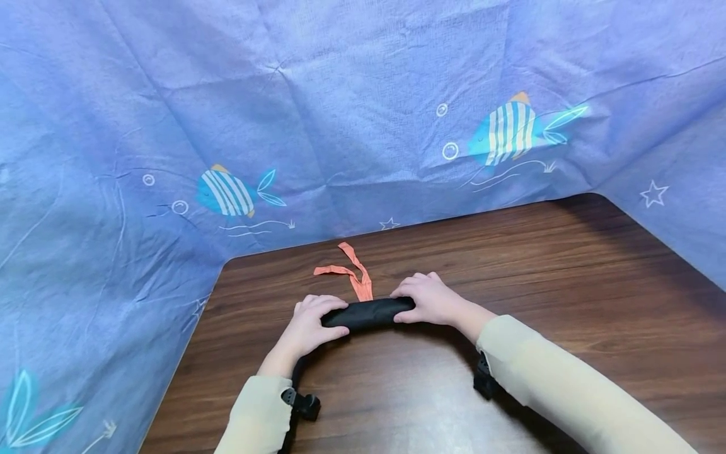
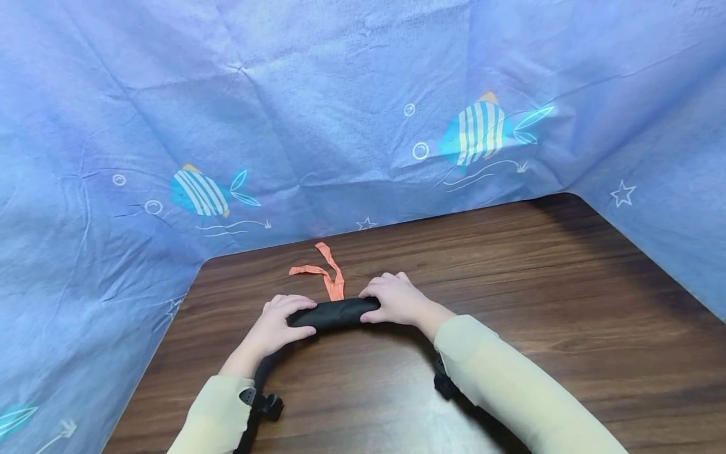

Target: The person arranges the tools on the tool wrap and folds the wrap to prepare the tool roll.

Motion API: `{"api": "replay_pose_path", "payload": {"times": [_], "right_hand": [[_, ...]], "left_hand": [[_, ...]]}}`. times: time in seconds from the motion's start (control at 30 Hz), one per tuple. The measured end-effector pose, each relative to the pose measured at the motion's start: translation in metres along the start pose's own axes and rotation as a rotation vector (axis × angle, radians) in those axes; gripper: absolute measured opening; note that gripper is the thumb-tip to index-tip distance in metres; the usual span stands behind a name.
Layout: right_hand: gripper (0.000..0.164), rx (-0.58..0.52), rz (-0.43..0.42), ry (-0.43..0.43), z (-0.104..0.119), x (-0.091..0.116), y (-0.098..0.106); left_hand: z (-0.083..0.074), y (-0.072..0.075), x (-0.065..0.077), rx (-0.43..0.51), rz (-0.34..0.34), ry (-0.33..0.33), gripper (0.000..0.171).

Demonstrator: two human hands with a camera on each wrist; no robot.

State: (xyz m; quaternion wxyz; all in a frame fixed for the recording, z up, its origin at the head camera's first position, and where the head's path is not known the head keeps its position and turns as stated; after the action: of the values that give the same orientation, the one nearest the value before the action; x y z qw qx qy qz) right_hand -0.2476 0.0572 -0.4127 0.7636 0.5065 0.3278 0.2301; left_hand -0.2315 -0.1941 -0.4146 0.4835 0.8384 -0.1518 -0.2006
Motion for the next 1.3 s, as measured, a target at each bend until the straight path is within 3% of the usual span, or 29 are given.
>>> {"api": "replay_pose_path", "payload": {"times": [0.27, 0.63, 0.93, 1.3], "right_hand": [[0.044, -0.1, 0.008, -0.064, -0.016, 0.013, 0.005], [0.041, -0.226, 0.01, -0.139, -0.031, 0.023, 0.001], [0.047, -0.422, -0.01, -0.264, -0.04, 0.036, 0.0], [0.051, -0.489, -0.025, -0.319, -0.042, 0.035, 0.0]], "left_hand": [[0.008, 0.007, 0.006, -0.004, -0.025, 0.007, 0.043], [0.025, 0.01, 0.014, 0.09, -0.027, 0.155, 0.04], [0.033, 0.011, 0.021, 0.118, -0.045, 0.156, 0.041], [0.035, 0.012, 0.02, 0.159, -0.057, 0.205, 0.036]]}}
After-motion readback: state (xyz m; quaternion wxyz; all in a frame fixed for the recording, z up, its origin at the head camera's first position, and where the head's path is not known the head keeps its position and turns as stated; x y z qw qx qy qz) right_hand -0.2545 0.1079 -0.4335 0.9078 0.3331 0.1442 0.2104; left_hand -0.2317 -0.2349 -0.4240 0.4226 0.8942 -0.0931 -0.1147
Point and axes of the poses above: each hand's wrist, its own x-axis away from the middle knuckle, its own y-axis out of the back of the hand, z = x × y, the point moved 4 cm from there along -x, towards the middle knuckle, and after that the axes turned 4 degrees about y, right-handed, at the moved point
